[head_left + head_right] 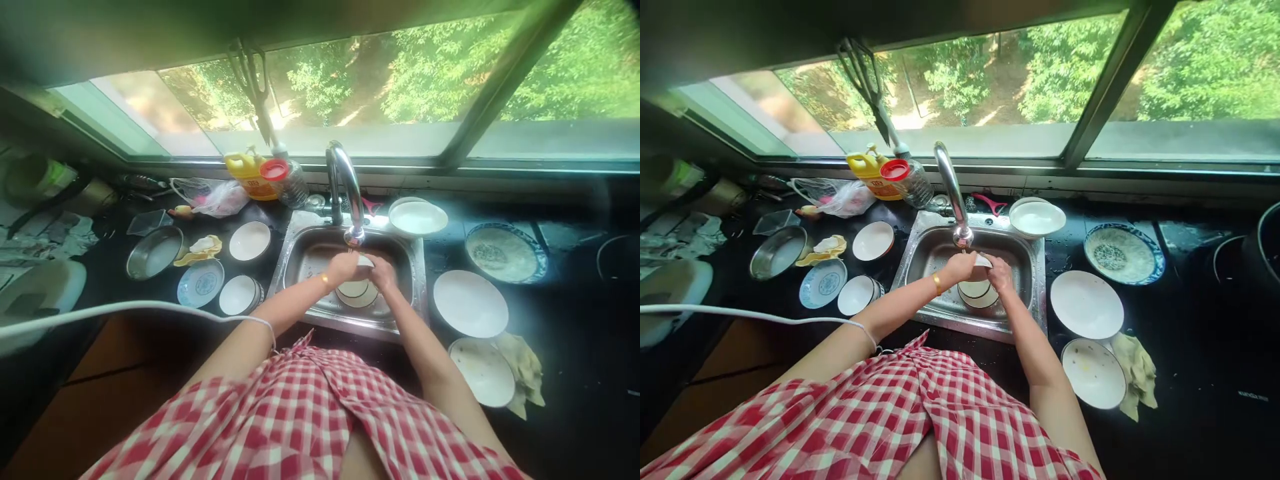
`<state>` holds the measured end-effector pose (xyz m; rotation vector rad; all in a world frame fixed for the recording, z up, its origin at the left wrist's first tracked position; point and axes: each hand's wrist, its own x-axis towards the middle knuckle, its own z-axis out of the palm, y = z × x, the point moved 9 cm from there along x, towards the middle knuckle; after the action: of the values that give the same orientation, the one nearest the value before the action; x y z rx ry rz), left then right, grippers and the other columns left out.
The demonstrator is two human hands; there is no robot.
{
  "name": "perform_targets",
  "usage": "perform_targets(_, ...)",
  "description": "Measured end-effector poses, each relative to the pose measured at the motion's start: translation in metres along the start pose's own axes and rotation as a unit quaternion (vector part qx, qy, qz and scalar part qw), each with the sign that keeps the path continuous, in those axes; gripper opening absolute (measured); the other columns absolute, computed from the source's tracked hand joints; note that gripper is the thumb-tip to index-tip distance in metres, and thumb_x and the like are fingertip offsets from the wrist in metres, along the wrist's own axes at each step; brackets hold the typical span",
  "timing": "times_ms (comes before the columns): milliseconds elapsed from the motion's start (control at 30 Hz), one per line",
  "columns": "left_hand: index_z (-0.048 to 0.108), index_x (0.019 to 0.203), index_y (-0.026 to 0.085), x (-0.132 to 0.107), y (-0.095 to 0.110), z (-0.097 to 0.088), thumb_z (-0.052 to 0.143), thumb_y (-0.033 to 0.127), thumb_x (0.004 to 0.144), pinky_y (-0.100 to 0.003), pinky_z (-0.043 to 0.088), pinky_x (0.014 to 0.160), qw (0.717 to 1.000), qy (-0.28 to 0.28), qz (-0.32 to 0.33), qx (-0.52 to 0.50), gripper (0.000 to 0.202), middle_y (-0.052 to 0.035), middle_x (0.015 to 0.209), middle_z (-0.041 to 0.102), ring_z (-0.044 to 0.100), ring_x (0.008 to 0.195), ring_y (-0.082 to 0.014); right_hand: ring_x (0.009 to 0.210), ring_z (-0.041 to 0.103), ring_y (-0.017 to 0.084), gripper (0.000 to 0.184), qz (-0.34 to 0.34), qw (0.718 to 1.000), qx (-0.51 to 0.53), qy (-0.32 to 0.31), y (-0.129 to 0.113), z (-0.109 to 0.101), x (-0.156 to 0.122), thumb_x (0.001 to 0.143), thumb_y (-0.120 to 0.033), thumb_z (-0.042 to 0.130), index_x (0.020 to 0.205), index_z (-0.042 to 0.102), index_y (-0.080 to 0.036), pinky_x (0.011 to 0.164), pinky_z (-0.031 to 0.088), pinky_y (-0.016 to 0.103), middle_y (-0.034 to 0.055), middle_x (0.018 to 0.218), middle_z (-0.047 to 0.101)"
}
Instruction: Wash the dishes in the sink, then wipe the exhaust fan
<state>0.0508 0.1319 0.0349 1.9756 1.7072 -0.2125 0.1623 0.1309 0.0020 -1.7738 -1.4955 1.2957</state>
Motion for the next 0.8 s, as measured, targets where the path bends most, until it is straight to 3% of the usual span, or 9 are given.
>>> perform_targets(100, 0.070, 0.104, 0.004, 0.011, 0.009, -0.011, 0.054, 0.007, 0.085, -0.044, 0.055, 0.087, 1.000, 0.003, 0.002, -0.014, 0.025, -0.0246, 0.103, 0.072, 0.071, 0.101, -0.0335, 0.099, 0.065, 0.023, 0.040, -0.050, 0.983, -0.175, -0.034, -0.007, -0.006, 0.001, 0.084, -0.017, 0.056, 0.121, 0.071, -0.023, 0.091, 0.047, 0.032, 0.0110, 0.113, 0.070)
perform_targets(167, 0.072, 0.098, 0.008, 0.017, 0.001, -0.018, 0.056, 0.008, 0.085, -0.040, 0.055, 0.088, 0.997, 0.015, 0.002, -0.073, 0.021, -0.0202, 0.099, 0.074, 0.072, 0.099, -0.0304, 0.101, 0.065, 0.024, 0.048, -0.058, 0.979, -0.196, -0.008, -0.007, -0.009, 0.001, 0.086, -0.015, 0.049, 0.130, 0.066, -0.022, 0.091, 0.047, 0.032, 0.0126, 0.116, 0.069)
perform_targets(267, 0.073, 0.099, 0.010, 0.019, -0.026, -0.018, 0.056, 0.016, 0.089, -0.032, 0.055, 0.082, 0.985, 0.036, -0.028, -0.166, 0.020, -0.0143, 0.091, 0.075, 0.073, 0.090, -0.0256, 0.102, 0.065, 0.023, 0.049, -0.040, 0.995, -0.030, 0.087, -0.001, -0.014, 0.003, 0.085, -0.022, 0.045, 0.129, 0.064, -0.019, 0.089, 0.051, 0.033, 0.0104, 0.117, 0.071)
perform_targets(333, 0.072, 0.104, 0.011, 0.017, -0.041, -0.009, 0.059, 0.020, 0.088, -0.031, 0.056, 0.082, 0.963, 0.071, -0.073, -0.250, 0.022, -0.0129, 0.094, 0.076, 0.073, 0.091, -0.0246, 0.096, 0.067, 0.022, 0.046, 0.001, 0.985, 0.117, 0.128, 0.007, -0.002, 0.002, 0.085, -0.030, 0.045, 0.123, 0.066, -0.016, 0.084, 0.054, 0.034, 0.0103, 0.108, 0.073)
perform_targets(433, 0.067, 0.120, 0.014, 0.006, -0.048, 0.016, 0.063, 0.015, 0.084, -0.031, 0.056, 0.088, 0.888, 0.127, -0.133, -0.422, 0.036, -0.0124, 0.111, 0.075, 0.071, 0.100, -0.0223, 0.082, 0.070, 0.024, 0.043, 0.124, 0.951, 0.260, 0.110, 0.022, 0.040, -0.004, 0.086, -0.038, 0.045, 0.113, 0.067, -0.013, 0.070, 0.057, 0.035, 0.0114, 0.089, 0.073)
perform_targets(500, 0.063, 0.128, 0.015, -0.003, -0.045, 0.024, 0.058, 0.011, 0.085, -0.031, 0.055, 0.092, 0.861, 0.143, -0.128, -0.472, 0.044, -0.0131, 0.121, 0.072, 0.070, 0.105, -0.0208, 0.079, 0.071, 0.025, 0.042, 0.181, 0.937, 0.288, 0.082, 0.028, 0.056, -0.010, 0.087, -0.041, 0.046, 0.110, 0.067, -0.012, 0.067, 0.057, 0.035, 0.0126, 0.085, 0.073)
perform_targets(567, 0.060, 0.133, 0.013, -0.010, -0.044, 0.017, 0.054, 0.009, 0.087, -0.032, 0.053, 0.098, 0.882, 0.134, -0.100, -0.441, 0.047, -0.0147, 0.129, 0.068, 0.067, 0.112, -0.0214, 0.083, 0.071, 0.026, 0.040, 0.164, 0.950, 0.258, 0.070, 0.027, 0.048, -0.010, 0.088, -0.040, 0.048, 0.109, 0.068, -0.012, 0.072, 0.057, 0.036, 0.0141, 0.091, 0.074)
perform_targets(700, 0.060, 0.131, 0.009, -0.007, -0.041, -0.008, 0.053, 0.007, 0.086, -0.037, 0.050, 0.099, 0.983, 0.014, -0.038, -0.178, 0.046, -0.0184, 0.124, 0.069, 0.066, 0.115, -0.0286, 0.102, 0.067, 0.024, 0.035, 0.002, 0.998, 0.063, 0.007, 0.000, 0.010, 0.004, 0.088, -0.033, 0.050, 0.111, 0.071, -0.016, 0.093, 0.051, 0.036, 0.0121, 0.112, 0.073)
perform_targets(800, 0.069, 0.115, 0.005, 0.004, -0.032, -0.018, 0.053, 0.010, 0.087, -0.043, 0.051, 0.094, 0.999, -0.032, 0.002, -0.030, 0.032, -0.0240, 0.111, 0.072, 0.068, 0.109, -0.0355, 0.110, 0.064, 0.024, 0.048, -0.034, 0.994, -0.078, -0.061, -0.010, 0.006, 0.004, 0.082, -0.018, 0.054, 0.128, 0.066, -0.022, 0.098, 0.047, 0.035, 0.0093, 0.122, 0.070)
